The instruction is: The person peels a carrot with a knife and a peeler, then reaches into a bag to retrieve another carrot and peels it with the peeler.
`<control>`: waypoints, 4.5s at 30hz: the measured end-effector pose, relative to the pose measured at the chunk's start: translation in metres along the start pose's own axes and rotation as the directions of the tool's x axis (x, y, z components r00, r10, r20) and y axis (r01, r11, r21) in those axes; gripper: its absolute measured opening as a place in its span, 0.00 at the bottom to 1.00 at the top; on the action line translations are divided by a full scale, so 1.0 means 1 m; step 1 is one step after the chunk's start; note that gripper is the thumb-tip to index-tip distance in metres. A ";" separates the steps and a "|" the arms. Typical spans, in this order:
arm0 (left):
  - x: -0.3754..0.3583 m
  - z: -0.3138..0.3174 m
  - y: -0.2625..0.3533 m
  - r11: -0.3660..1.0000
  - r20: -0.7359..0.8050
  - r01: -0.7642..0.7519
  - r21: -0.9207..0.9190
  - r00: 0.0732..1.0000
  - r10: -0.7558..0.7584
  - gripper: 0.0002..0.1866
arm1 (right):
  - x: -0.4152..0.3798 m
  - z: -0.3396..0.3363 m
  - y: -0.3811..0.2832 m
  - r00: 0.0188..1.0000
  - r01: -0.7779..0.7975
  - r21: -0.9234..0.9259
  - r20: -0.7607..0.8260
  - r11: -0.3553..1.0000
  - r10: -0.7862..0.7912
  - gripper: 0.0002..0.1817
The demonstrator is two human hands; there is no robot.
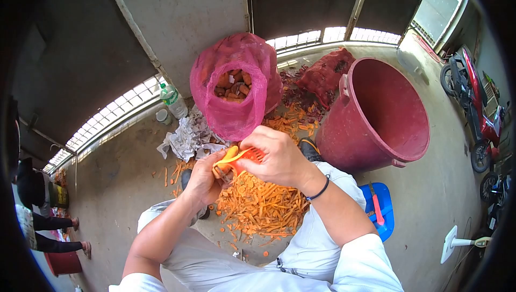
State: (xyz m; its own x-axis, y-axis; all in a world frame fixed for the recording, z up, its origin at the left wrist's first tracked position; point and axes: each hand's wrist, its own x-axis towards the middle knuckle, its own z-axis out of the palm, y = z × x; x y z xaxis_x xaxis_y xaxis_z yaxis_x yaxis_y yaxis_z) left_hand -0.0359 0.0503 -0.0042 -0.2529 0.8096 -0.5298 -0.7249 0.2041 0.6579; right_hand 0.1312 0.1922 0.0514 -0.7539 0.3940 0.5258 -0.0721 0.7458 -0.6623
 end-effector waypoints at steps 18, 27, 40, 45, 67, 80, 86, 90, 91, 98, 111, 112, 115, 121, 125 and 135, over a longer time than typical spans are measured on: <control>-0.020 -0.004 0.012 0.992 0.262 0.093 -0.090 0.963 -0.066 0.18 | -0.002 -0.042 0.057 0.943 -0.254 -0.288 -0.284 0.924 0.171 0.11; -0.002 -0.005 0.001 0.991 0.079 -0.052 -0.122 0.995 0.062 0.15 | -0.001 0.005 -0.007 1.000 0.022 0.049 -0.019 0.999 -0.022 0.15; -0.022 0.004 0.000 0.993 0.143 -0.109 -0.039 0.983 0.113 0.21 | 0.006 -0.019 0.007 0.988 -0.146 -0.005 -0.042 0.989 0.146 0.13; -0.031 0.006 0.004 0.996 0.156 -0.079 -0.031 0.984 0.082 0.18 | 0.000 -0.041 0.051 0.954 -0.215 -0.279 -0.264 0.936 0.141 0.12; 0.007 -0.017 -0.045 0.888 0.114 0.441 -0.132 0.897 -0.428 0.13 | -0.006 0.007 0.042 0.860 -0.243 0.136 -0.428 0.960 0.279 0.13; 0.011 -0.013 -0.015 0.887 0.039 -0.154 0.434 0.988 0.152 0.24 | -0.010 -0.011 0.049 0.827 -0.281 0.285 -0.413 0.916 0.382 0.11; -0.007 -0.002 0.006 1.000 0.244 -0.017 0.002 0.970 0.016 0.33 | -0.009 -0.016 0.049 0.851 -0.298 0.262 -0.364 0.918 0.380 0.12; -0.009 -0.003 0.002 0.995 0.232 -0.084 0.060 0.970 0.068 0.35 | -0.010 -0.019 0.050 0.901 -0.292 0.268 -0.247 0.918 0.358 0.12; -0.007 -0.007 0.000 0.984 0.219 -0.128 0.121 0.971 0.099 0.35 | -0.009 -0.019 0.048 0.924 -0.266 0.235 -0.214 0.935 0.317 0.12; -0.015 -0.001 0.006 0.986 0.200 -0.057 0.155 0.979 0.025 0.25 | -0.006 -0.023 0.033 0.975 -0.163 0.016 -0.151 0.986 0.164 0.11; -0.015 0.004 0.003 0.968 0.207 -0.004 0.249 0.977 -0.049 0.17 | -0.004 -0.017 0.007 0.987 -0.067 -0.239 -0.156 0.969 0.030 0.11; -0.013 0.001 0.003 0.962 0.225 -0.022 0.272 0.974 -0.041 0.17 | -0.004 -0.017 0.004 0.987 -0.087 -0.277 -0.152 0.957 0.046 0.10; -0.019 -0.004 0.003 0.943 0.243 -0.009 0.334 0.967 -0.078 0.20 | -0.004 -0.036 0.035 0.979 -0.146 -0.541 -0.198 0.828 0.043 0.09; -0.015 -0.010 0.004 0.971 0.277 -0.048 0.235 0.961 -0.020 0.27 | -0.007 -0.035 0.037 0.930 -0.265 -0.266 -0.323 0.927 0.173 0.11; -0.018 -0.007 0.008 0.977 0.391 -0.093 0.191 0.920 0.012 0.40 | -0.004 -0.033 0.044 0.930 -0.260 -0.179 -0.310 0.949 0.196 0.12; -0.017 0.000 0.009 0.832 0.219 -0.191 0.521 0.972 0.086 0.44 | -0.004 -0.035 0.021 0.993 -0.098 -0.019 -0.070 0.995 0.096 0.12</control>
State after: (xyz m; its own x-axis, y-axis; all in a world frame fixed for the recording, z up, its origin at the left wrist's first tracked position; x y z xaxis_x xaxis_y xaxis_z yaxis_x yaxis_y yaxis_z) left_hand -0.0381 0.0379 0.0109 -0.1672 0.9250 -0.3411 -0.2208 0.3021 0.9274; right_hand 0.1551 0.2249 0.0540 -0.7099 0.5003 0.4957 0.0144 0.7140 -0.7000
